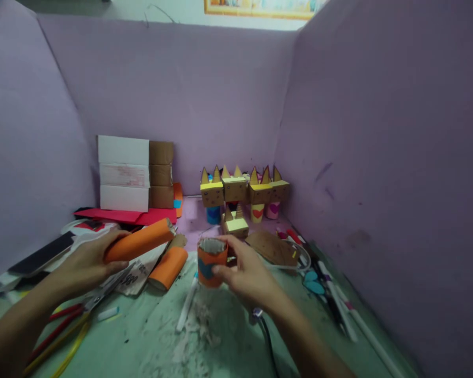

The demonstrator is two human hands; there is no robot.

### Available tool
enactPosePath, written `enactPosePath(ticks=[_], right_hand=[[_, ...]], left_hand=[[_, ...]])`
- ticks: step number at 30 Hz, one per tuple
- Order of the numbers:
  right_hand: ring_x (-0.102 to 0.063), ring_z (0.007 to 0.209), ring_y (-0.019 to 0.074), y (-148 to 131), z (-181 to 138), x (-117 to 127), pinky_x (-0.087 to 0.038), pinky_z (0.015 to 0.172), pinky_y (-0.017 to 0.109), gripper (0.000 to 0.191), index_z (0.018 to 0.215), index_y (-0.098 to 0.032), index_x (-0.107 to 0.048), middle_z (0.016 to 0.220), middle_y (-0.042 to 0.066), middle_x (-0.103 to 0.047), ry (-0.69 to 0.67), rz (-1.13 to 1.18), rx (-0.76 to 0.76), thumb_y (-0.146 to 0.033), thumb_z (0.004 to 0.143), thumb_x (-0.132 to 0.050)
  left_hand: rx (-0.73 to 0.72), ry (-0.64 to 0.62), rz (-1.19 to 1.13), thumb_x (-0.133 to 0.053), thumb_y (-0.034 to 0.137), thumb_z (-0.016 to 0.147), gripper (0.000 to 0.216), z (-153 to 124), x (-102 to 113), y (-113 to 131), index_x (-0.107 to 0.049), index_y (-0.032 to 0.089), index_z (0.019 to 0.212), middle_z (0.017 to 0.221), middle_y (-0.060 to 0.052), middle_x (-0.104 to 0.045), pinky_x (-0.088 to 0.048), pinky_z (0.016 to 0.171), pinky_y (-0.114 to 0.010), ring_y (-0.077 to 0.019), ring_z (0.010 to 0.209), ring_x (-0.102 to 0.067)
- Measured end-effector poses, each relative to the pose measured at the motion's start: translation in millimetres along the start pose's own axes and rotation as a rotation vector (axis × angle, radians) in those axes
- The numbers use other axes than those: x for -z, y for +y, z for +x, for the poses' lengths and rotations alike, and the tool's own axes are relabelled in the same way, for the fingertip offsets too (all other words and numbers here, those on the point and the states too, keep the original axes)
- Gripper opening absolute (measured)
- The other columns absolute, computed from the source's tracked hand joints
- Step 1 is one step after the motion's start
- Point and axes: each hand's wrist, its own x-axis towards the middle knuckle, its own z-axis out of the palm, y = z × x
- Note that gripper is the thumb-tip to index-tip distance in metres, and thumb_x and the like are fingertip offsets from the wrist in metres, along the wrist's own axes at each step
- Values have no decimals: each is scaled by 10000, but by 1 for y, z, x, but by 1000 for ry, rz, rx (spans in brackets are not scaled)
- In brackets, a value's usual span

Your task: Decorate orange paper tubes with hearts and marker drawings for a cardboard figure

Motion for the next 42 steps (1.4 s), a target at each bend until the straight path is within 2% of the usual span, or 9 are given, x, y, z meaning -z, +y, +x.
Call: enactPosePath(ticks=[4, 10, 18, 25, 28, 31, 33, 38, 42], right_hand=[[-621, 1018, 272, 15, -26, -17, -468, 911, 437, 421, 1046, -209, -619, 1059, 66, -691, -54, -73, -69, -83, 645, -600], [-548, 1179, 275, 31, -35, -23, -460, 957, 420, 513, 1170, -212, -551, 1216, 84, -623, -32, 59, -41, -97, 671, -579], [-608, 1045, 254, 31, -33, -26, -461, 944, 411, 663, 1174, -220, -499, 1136, 65, -632, 44, 120, -65, -185, 575, -781], [-592, 817, 217, 21, -26, -49, -491, 741, 369, 325, 861, -227, -504, 862, 9, -604, 319, -171, -89, -181, 614, -711], [-585, 788, 181, 18, -27, -39, -489, 720, 326, 452, 1020, -232, -477, 874, -3, -581, 233, -169, 40, -78, 621, -624], [-600, 778, 142, 24, -30, -29, -498, 677, 272, 732, 1269, -245, -330, 1011, 23, -555, -2, -23, 151, -23, 625, -597], [-595, 770, 123, 30, -32, -27, -493, 632, 240, 782, 1300, -250, -296, 1104, 50, -514, -99, 41, 152, -12, 627, -616], [-553, 696, 106, 39, -34, -28, -465, 590, 223, 779, 1315, -243, -287, 960, 10, -535, -164, 91, 146, 15, 659, -619], [-593, 747, 115, 41, -31, -22, -489, 627, 238, 892, 1342, -274, -260, 1078, 32, -486, -95, 217, 85, -36, 606, -703]], left_hand=[[-44, -26, -98, -574, 358, 690, 492, -15, -3, 0, -584, 227, 1164, 989, -48, -684, -467, 767, -351, -286, 896, -630], [-162, -59, -326, -617, 317, 646, 464, -27, 0, 48, -637, 246, 1105, 938, -4, -714, -486, 765, -319, -247, 808, -639], [-233, -111, -214, -660, 291, 658, 551, -17, 3, 70, -606, 274, 1206, 1086, 9, -698, -448, 879, -341, -246, 916, -624], [-164, -32, -207, -631, 333, 647, 596, -20, 3, 72, -605, 201, 1228, 1100, -41, -692, -463, 878, -366, -268, 933, -623], [-147, 6, -203, -624, 327, 645, 579, -21, 7, 72, -622, 200, 1210, 997, -33, -705, -492, 813, -356, -256, 845, -632], [-172, 17, -243, -627, 327, 652, 536, -22, 9, 70, -638, 225, 1179, 935, -12, -701, -503, 771, -338, -241, 795, -635], [-193, -12, -267, -637, 310, 649, 511, -22, 9, 70, -645, 242, 1156, 930, -3, -703, -504, 773, -335, -243, 806, -641], [-266, -226, -302, -588, 196, 686, 478, -24, 8, 75, -618, 222, 1162, 972, -27, -720, -487, 853, -359, -263, 920, -658], [-266, -281, -362, -591, 214, 725, 486, -25, 6, 72, -589, 212, 1211, 1091, -60, -712, -474, 899, -379, -279, 1029, -641]])
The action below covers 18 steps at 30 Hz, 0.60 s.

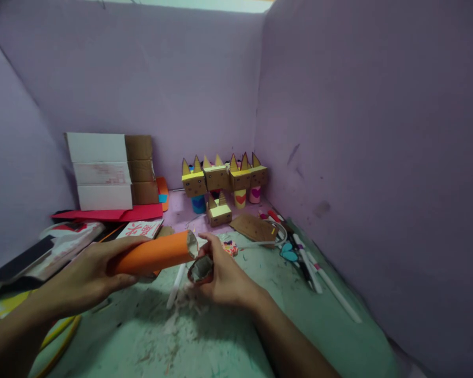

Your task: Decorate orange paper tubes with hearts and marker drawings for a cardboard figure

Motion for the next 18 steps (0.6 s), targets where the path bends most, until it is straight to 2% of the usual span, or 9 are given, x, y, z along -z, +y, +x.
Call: enactPosePath(ticks=[3, 5, 8, 11, 14, 18], right_hand=[[-617, 827, 157, -1, 1, 6, -511, 705, 276, 996, 1388, -269, -243, 1071, 36, -522, 14, 64, -38, -83, 558, -761], [-617, 925, 191, -2, 0, 9, -513, 771, 304, 957, 1412, -248, -255, 1115, 66, -554, -5, 27, 3, -107, 599, -740], [-587, 1072, 225, -2, 0, 12, -482, 898, 362, 865, 1440, -213, -254, 1266, 135, -519, -50, -79, 81, -129, 685, -668], [-523, 1206, 265, -4, 0, 12, -408, 1011, 422, 882, 1440, -208, -279, 1354, 166, -481, -58, -147, 121, -179, 676, -717], [-485, 1264, 293, -8, 0, 11, -407, 1022, 435, 913, 1419, -228, -334, 1388, 163, -477, -19, -141, 139, -301, 641, -805], [-524, 1232, 285, -18, 1, 6, -448, 982, 436, 908, 1431, -249, -340, 1353, 148, -530, 19, -169, 180, -389, 663, -805]], left_hand=[[6, 6, 18, -600, 209, 716, 500, -1, 0, -6, -596, 222, 1216, 1092, -56, -713, -464, 910, -396, -282, 1020, -641], [10, 22, 68, -604, 183, 690, 510, -2, -1, -10, -613, 231, 1198, 1083, -46, -713, -461, 900, -393, -274, 980, -646], [-7, 18, 116, -604, 156, 664, 519, -3, -4, -12, -630, 238, 1176, 1126, -40, -700, -445, 909, -382, -268, 997, -634], [-38, -24, 142, -583, 140, 668, 523, -2, -5, -11, -633, 250, 1177, 1124, -31, -704, -444, 890, -364, -259, 999, -634], [-47, -42, 178, -576, 132, 670, 514, -1, -5, -10, -648, 263, 1163, 1123, -23, -709, -447, 871, -357, -257, 993, -640], [-27, -56, 196, -592, 125, 661, 560, 2, -4, -11, -636, 261, 1202, 1169, -30, -700, -440, 898, -380, -265, 1030, -631]])
